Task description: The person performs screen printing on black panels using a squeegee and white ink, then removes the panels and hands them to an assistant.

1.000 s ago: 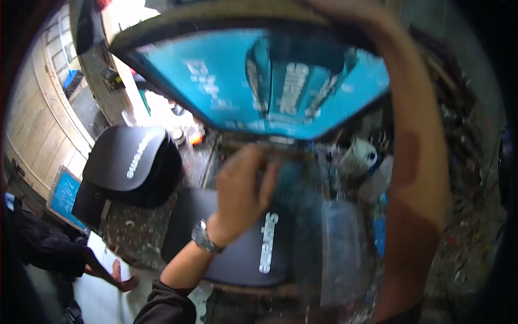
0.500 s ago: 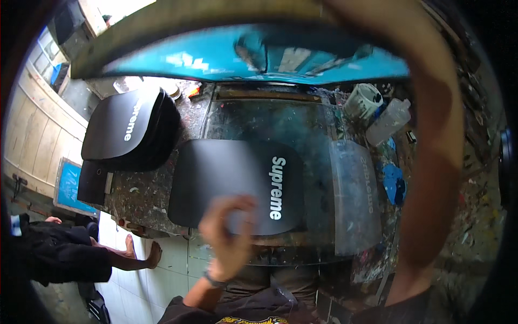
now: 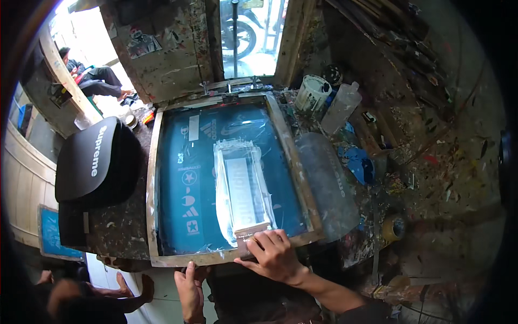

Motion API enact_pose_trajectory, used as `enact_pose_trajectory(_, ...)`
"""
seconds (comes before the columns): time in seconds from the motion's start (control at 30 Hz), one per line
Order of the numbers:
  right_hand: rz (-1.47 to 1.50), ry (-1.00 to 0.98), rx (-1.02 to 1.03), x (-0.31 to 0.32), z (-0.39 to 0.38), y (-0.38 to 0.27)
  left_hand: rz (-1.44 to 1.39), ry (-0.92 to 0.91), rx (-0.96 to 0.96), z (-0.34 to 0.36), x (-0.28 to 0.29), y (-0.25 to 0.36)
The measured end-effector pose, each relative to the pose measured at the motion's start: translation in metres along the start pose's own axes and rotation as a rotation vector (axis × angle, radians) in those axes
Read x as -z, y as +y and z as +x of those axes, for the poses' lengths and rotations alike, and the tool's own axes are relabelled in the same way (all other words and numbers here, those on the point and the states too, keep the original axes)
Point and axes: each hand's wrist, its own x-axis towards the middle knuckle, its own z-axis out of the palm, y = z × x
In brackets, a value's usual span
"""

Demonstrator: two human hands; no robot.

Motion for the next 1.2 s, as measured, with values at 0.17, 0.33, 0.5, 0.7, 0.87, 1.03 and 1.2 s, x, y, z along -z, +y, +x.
enact_pose_trajectory(0.17,0.064,-0.087,-0.052,-0.007,-0.011,0.004,0.153,0.020,0.073,0.002,0.000,-0.002)
enact_pose_trajectory(0.33,0.068,-0.004,-0.352,0.040,-0.009,0.061,0.180,-0.004,0.080,0.004,0.010,-0.006)
enact_pose_trajectory(0.5,-0.371,-0.034,-0.892,0.065,-0.078,0.166,0.213,-0.039,0.021,0.010,0.026,-0.021)
enact_pose_trajectory(0.7,-0.042,-0.082,-1.088,0.069,-0.083,0.162,0.210,0.007,0.012,0.014,0.025,-0.019)
enact_pose_trajectory(0.87,0.241,0.200,-1.124,0.094,-0.087,0.182,0.197,-0.090,0.033,0.021,0.030,-0.025)
enact_pose_trajectory(1.03,0.173,0.117,-1.052,0.122,-0.097,0.207,0.337,-0.041,0.084,0.014,0.020,-0.007)
enact_pose_trajectory(1.2,0.621,-0.012,-1.183,0.132,-0.137,0.224,0.460,-0.117,0.252,0.019,0.033,-0.003)
